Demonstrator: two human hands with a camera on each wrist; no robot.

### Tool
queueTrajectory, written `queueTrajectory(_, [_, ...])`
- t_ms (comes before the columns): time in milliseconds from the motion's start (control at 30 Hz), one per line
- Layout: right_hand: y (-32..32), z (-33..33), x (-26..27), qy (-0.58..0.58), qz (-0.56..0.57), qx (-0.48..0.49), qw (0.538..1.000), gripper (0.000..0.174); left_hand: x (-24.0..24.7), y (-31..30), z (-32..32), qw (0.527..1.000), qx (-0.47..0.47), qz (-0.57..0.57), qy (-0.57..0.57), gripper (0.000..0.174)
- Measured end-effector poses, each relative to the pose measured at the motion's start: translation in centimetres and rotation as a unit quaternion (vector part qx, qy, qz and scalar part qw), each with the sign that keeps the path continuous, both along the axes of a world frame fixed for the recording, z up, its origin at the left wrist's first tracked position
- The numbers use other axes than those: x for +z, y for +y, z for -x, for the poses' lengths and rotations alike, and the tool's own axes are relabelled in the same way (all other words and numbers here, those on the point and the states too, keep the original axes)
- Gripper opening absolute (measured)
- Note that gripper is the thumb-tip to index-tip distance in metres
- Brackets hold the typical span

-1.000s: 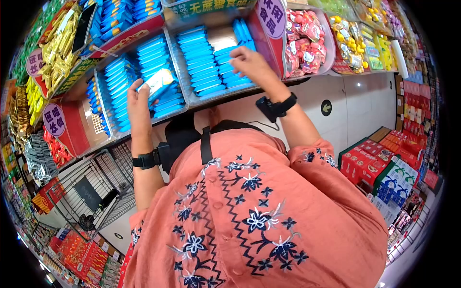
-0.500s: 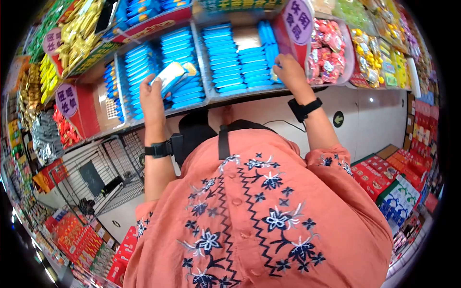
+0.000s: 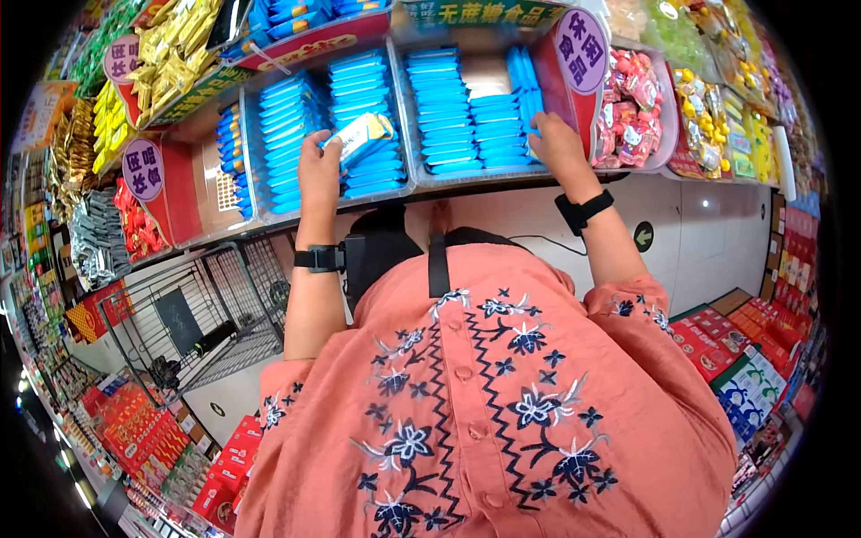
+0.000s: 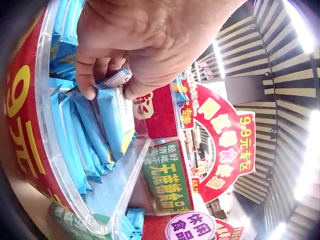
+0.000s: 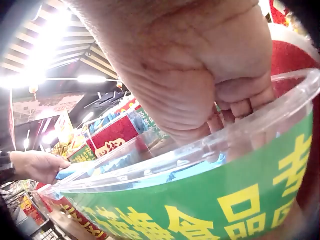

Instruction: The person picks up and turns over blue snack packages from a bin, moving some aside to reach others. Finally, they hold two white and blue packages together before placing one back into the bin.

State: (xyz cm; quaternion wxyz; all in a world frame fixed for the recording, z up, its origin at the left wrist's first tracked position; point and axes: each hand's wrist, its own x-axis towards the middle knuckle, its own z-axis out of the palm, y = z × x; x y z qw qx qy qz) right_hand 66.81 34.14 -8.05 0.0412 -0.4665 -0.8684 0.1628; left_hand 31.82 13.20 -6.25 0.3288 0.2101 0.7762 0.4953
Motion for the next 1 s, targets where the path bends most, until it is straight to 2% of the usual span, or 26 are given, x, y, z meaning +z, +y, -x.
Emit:
queueTrajectory(100, [-0.3,0.3,-0.2,-0.015,0.0,-0.007,1.0,0.021,-1.6,0.0,0.6,0.995,-0.009,0.048,0.089,0.038])
queueTrajectory(167, [-0.3,0.3,-0.2,-0.028,-0.001,-0.013,1.0,0.02,-2.4,-0.1,0.9,0.988,-0.039,0.031,0.146,0.038])
queueTrajectory(300, [0.0,0.4,-0.1,-0.037,-0.01,-0.018,0.999,0.016,-1.3,0.2,0.6,0.955,-0.092,0.06,0.275,0.037])
queueTrajectory(333, [0.1,0.4,0.0,-0.032,-0.014,-0.017,0.999,0.015,-0.7,0.3,0.2,0.96,-0.084,0.055,0.263,0.037])
queueTrajectory(367, [0.3,0.3,0.1,-0.03,-0.02,-0.029,0.999,0.014,-0.7,0.2,0.2,0.948,-0.086,0.044,0.305,0.037])
queueTrajectory(433, [0.1,0.7,1.7,-0.026,-0.031,-0.054,0.998,0.013,-0.6,0.2,0.2,0.918,-0.089,0.023,0.386,0.037])
queueTrajectory(533, [0.1,0.5,5.4,0.017,-0.049,-0.029,0.998,0.016,-0.1,-0.5,0.5,0.92,-0.076,0.016,0.385,0.038])
queueTrajectory(600, [0.2,0.9,9.4,0.07,-0.011,-0.041,0.997,0.02,0.4,-0.8,0.7,0.92,-0.069,0.01,0.386,0.04])
queueTrajectory(667, [1.2,0.5,10.2,0.144,0.051,-0.043,0.987,0.025,1.9,-0.5,-0.2,0.954,-0.051,-0.024,0.295,0.041])
queueTrajectory(700, [1.2,0.8,11.3,0.198,0.129,-0.06,0.97,0.025,2.4,-0.2,-0.5,0.967,-0.041,-0.041,0.249,0.042])
queueTrajectory(800, [0.6,3.1,14.2,0.338,0.335,-0.077,0.876,0.021,5.2,1.1,-2.1,0.993,-0.077,-0.088,0.03,0.046])
queueTrajectory(833, [0.3,3.8,14.7,0.359,0.362,-0.066,0.857,0.021,6.7,1.6,-3.1,0.991,-0.082,-0.095,-0.052,0.047])
queueTrajectory(933, [-0.8,6.1,15.2,0.421,0.442,-0.023,0.792,0.018,9.2,2.8,-4.9,0.969,-0.11,-0.117,-0.186,0.049])
queueTrajectory(1000, [-1.4,7.5,15.0,0.434,0.472,-0.015,0.767,0.018,9.4,3.3,-5.4,0.949,-0.124,-0.128,-0.261,0.048])
